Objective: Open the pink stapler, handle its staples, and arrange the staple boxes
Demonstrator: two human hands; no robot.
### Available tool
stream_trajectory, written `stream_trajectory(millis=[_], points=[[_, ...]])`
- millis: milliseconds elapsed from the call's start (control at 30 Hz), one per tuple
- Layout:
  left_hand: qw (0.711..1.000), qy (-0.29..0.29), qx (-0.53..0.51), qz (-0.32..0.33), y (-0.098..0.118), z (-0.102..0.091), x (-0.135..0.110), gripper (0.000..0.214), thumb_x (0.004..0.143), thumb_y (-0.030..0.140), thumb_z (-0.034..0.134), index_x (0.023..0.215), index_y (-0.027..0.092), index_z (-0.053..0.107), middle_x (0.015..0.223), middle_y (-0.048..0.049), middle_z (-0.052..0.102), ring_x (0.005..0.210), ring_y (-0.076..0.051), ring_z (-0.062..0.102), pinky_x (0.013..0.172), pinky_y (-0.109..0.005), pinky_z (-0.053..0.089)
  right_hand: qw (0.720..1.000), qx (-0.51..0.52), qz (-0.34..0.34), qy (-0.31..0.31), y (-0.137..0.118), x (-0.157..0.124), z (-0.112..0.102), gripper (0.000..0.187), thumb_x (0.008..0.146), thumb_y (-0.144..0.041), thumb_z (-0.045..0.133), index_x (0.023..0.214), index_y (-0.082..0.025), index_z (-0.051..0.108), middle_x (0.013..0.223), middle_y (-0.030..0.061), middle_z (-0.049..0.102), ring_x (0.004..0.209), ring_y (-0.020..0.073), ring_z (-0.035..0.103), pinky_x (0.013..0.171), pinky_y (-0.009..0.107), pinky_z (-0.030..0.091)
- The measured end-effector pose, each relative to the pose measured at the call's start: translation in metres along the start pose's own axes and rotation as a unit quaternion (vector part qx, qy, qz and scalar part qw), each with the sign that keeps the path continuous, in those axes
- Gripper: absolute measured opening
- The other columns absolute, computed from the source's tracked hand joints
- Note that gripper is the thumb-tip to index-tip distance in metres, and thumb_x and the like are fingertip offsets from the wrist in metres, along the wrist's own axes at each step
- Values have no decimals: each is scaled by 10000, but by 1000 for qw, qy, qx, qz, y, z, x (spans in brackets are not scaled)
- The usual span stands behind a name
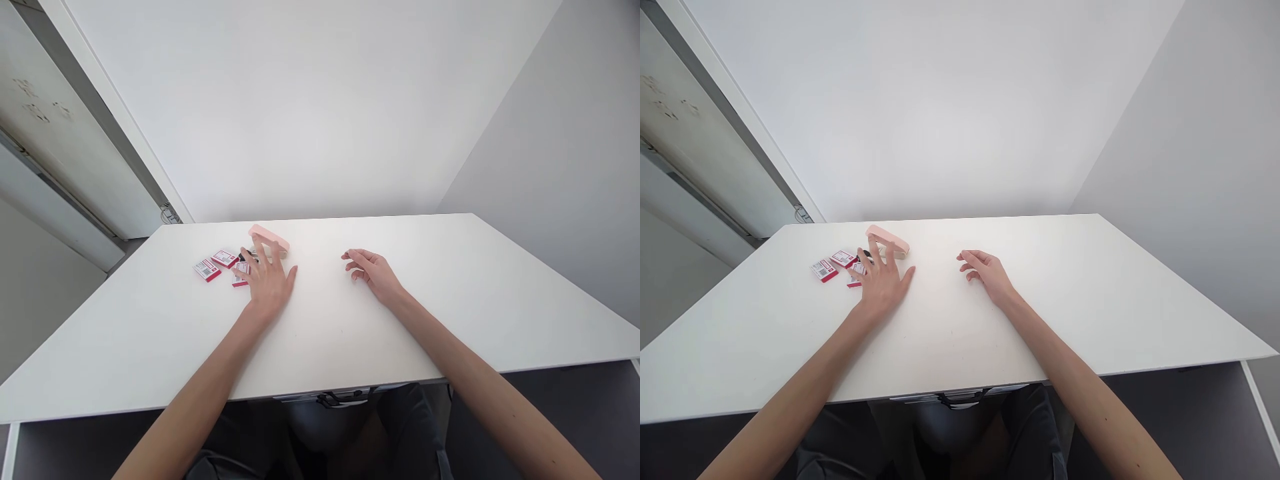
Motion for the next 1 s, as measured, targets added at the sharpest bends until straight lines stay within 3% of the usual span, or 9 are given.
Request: stream_trajectory(millis=[133, 300, 500, 600, 700, 867, 1000], points=[[1000, -16, 5, -13, -4, 2, 0, 736, 983, 510, 508, 1597, 146, 327, 1729, -255, -21, 1507, -637, 81, 1000, -889, 271, 1000, 1, 0, 1, 0, 0, 0, 407, 777, -607, 803, 933, -231, 789, 1183, 97, 701, 907, 207, 640, 603, 288, 497], [999, -13, 28, 16, 5, 2, -5, 663, 1005, 490, 480, 1573, 172, 357, 1731, -248, 10, 1519, -611, 96, 1003, -841, 331, 1000, -1, 2, -1, -1, -1, 1, 404, 780, -606, 800, 934, -233, 787, 1188, 94, 707, 903, 207, 647, 613, 300, 497], [997, 2, -15, 79, 24, 3, -8, 500, 1005, 321, 459, 1483, 177, 439, 1687, -251, 223, 1512, -533, 236, 994, -705, 456, 1000, -6, 1, 0, -1, -1, 1, 405, 784, -614, 794, 934, -239, 789, 1180, 92, 706, 906, 212, 645, 616, 307, 492], [990, -23, -52, 127, 31, 10, -7, 406, 1001, 240, 446, 1397, 169, 505, 1608, -238, 368, 1513, -437, 313, 1017, -577, 508, 1000, 0, 0, -2, -1, -1, 1, 386, 787, -598, 803, 924, -237, 791, 1171, 88, 703, 895, 200, 638, 615, 299, 490], [979, -49, -78, 181, 36, 17, -7, 370, 1018, 244, 435, 1370, 164, 516, 1560, -216, 434, 1477, -362, 408, 1068, -519, 495, 1000, 0, 1, -1, -1, -1, 1, 394, 781, -599, 807, 924, -232, 791, 1168, 92, 699, 896, 202, 634, 609, 294, 491], [966, -60, -109, 227, 37, 20, -6, 406, 1031, 302, 421, 1415, 188, 486, 1610, -155, 431, 1445, -305, 471, 1135, -479, 445, 1000, -3, 1, 3, -1, -1, 0, 400, 775, -601, 809, 925, -231, 791, 1170, 93, 704, 885, 199, 637, 608, 293, 493], [971, -68, -107, 200, 33, 22, -1, 480, 1009, 338, 445, 1452, 154, 459, 1671, -175, 342, 1433, -316, 487, 1145, -491, 421, 1000, 3, 1, 1, -1, -2, 0, 391, 777, -592, 812, 922, -229, 793, 1169, 94, 701, 886, 196, 632, 610, 290, 493]])
Point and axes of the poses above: each hand's wrist, its own x-axis towards the middle knuckle, its own z-axis out of the palm, y = z × x, the point moved 7 cm from there along x, towards the middle knuckle
